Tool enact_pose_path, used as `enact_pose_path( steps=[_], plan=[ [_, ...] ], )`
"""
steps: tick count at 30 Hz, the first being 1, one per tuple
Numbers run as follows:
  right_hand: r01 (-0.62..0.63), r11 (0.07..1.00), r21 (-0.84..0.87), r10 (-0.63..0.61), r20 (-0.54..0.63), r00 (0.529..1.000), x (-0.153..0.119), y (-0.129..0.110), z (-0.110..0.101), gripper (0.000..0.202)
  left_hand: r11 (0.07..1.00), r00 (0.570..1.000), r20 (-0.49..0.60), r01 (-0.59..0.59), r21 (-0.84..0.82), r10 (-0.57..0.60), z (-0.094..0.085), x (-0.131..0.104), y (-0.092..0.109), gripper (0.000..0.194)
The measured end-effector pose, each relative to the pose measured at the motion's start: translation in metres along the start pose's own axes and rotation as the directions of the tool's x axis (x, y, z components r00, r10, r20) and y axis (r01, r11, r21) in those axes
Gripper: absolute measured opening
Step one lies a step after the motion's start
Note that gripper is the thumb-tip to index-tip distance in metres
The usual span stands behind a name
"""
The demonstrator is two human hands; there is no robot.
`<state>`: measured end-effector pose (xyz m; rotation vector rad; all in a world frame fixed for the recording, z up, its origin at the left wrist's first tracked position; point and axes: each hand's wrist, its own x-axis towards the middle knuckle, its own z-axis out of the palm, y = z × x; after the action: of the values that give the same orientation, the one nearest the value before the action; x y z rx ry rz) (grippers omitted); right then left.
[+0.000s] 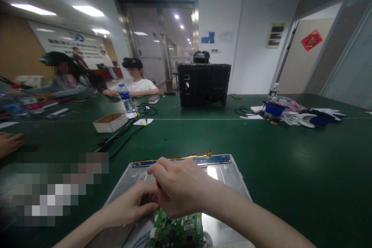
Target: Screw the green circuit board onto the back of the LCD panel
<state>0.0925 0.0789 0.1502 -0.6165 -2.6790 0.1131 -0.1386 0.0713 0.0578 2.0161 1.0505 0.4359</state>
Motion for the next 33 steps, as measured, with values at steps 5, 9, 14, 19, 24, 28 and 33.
enact_pose_path(
  steps=[5,9,14,19,24,28,33],
  plan=[
    [0.001,1.000,-0.013,0.000,0.019,1.000,0.000,-0.001,0.000,0.032,0.999,0.999,-0.009,0.036,0.012,-0.036,0.000,0.000,0.000,0.011],
    [0.006,0.999,-0.031,-0.007,-0.014,1.000,0.000,0.000,0.002,0.027,0.999,0.999,0.013,0.039,0.018,-0.039,-0.002,0.002,0.001,0.008],
    [0.038,0.996,-0.079,-0.040,-0.023,0.999,0.000,0.005,0.009,0.015,0.998,1.000,0.005,0.009,0.068,-0.009,-0.006,0.004,0.007,0.008],
    [0.056,0.998,-0.001,-0.056,-0.067,0.996,-0.001,0.006,0.008,0.019,0.999,1.000,-0.022,0.004,0.045,-0.003,-0.003,0.001,0.007,0.004],
    [0.036,0.998,0.054,-0.034,-0.036,0.999,-0.001,0.001,0.001,0.037,1.000,1.000,-0.005,0.004,0.011,-0.004,-0.001,-0.001,0.004,0.005],
    [0.026,1.000,0.005,-0.026,-0.066,0.997,0.000,0.001,0.002,0.028,0.999,1.000,-0.018,0.006,0.046,-0.005,-0.002,0.000,0.006,0.008],
    [0.036,0.990,-0.135,-0.045,-0.071,0.996,0.000,0.004,0.009,0.019,0.994,1.000,-0.014,0.004,0.113,-0.003,-0.004,0.002,0.006,0.002]
  ],
)
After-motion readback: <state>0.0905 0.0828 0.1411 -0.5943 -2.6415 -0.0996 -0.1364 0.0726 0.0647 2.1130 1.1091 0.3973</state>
